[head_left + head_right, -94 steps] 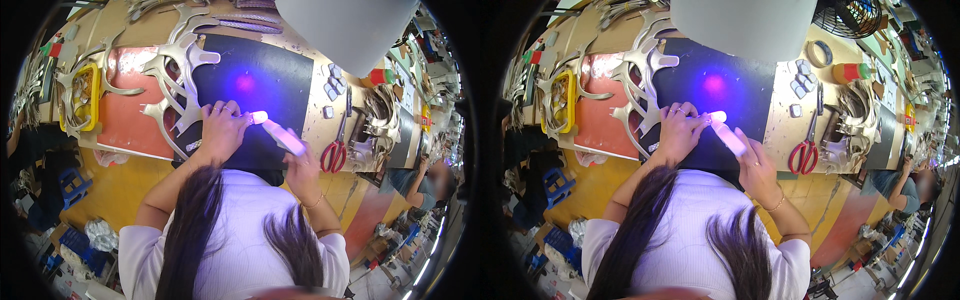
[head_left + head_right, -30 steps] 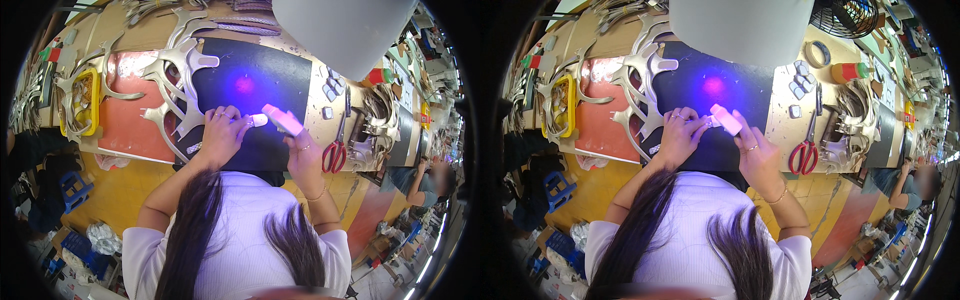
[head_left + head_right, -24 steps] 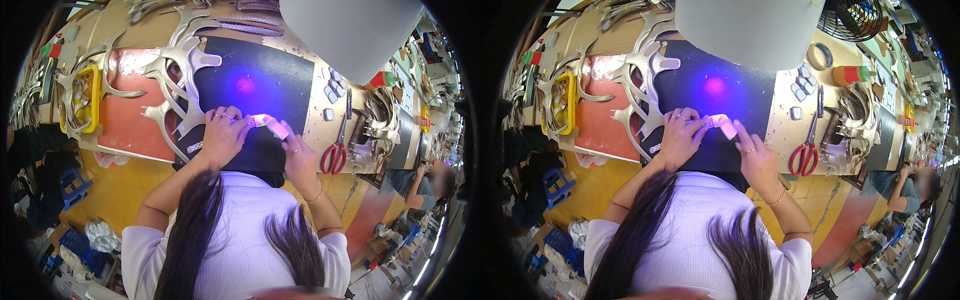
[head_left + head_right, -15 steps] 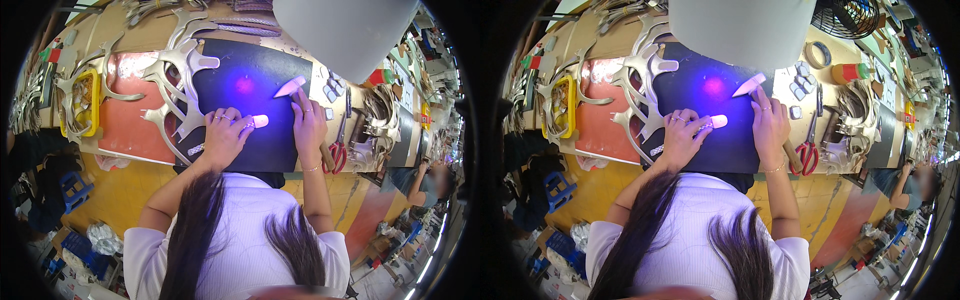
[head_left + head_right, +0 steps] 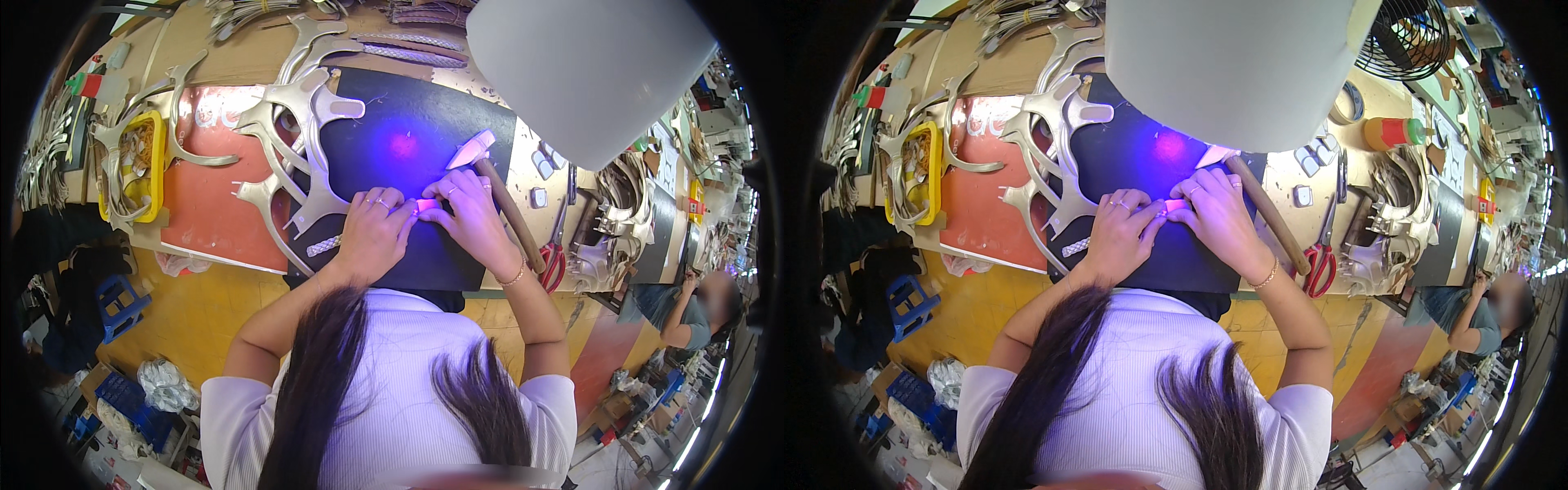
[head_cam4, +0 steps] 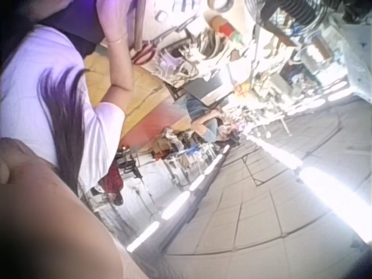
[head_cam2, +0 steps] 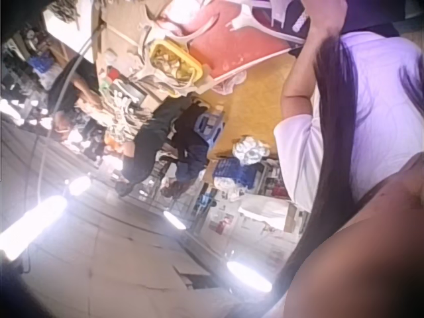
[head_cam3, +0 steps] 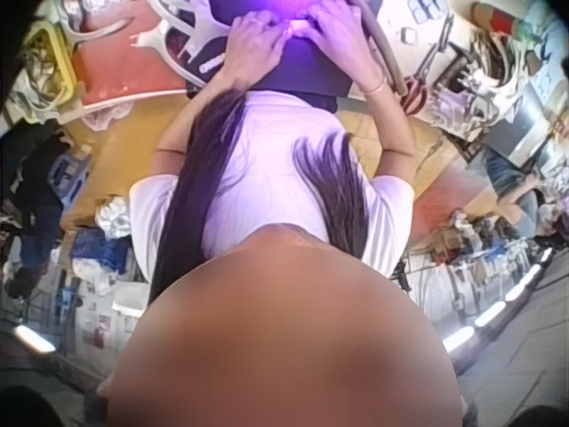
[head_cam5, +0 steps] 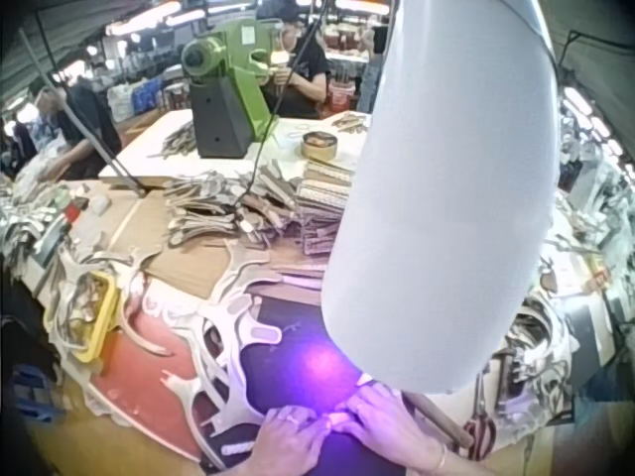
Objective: The person assembles a decorative metal piece by wrapping a braided cord around its arms, applying glue from a bottle, and using a hammer to secure the cord. The person handles the cord, glue, and hammer repeatedly while working at a cluttered table.
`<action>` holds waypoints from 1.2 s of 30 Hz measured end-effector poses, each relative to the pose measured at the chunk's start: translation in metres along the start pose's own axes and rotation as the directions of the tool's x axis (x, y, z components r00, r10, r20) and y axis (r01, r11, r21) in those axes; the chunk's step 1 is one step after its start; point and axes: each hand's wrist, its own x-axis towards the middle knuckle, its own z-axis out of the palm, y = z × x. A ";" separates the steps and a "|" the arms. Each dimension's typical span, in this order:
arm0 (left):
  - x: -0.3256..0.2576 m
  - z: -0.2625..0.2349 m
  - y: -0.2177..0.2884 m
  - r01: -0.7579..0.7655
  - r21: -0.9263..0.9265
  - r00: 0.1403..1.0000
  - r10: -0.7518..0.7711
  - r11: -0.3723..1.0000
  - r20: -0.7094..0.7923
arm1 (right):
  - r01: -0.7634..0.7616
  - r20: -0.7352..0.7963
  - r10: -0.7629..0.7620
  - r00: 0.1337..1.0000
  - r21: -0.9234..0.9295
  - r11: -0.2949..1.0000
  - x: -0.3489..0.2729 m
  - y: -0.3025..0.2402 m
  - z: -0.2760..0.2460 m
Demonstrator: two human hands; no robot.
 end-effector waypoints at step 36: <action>-0.002 0.000 0.003 -0.092 0.142 0.995 0.085 0.986 0.058 | 0.098 -0.139 -0.085 0.987 0.089 0.991 -0.013 0.001 0.013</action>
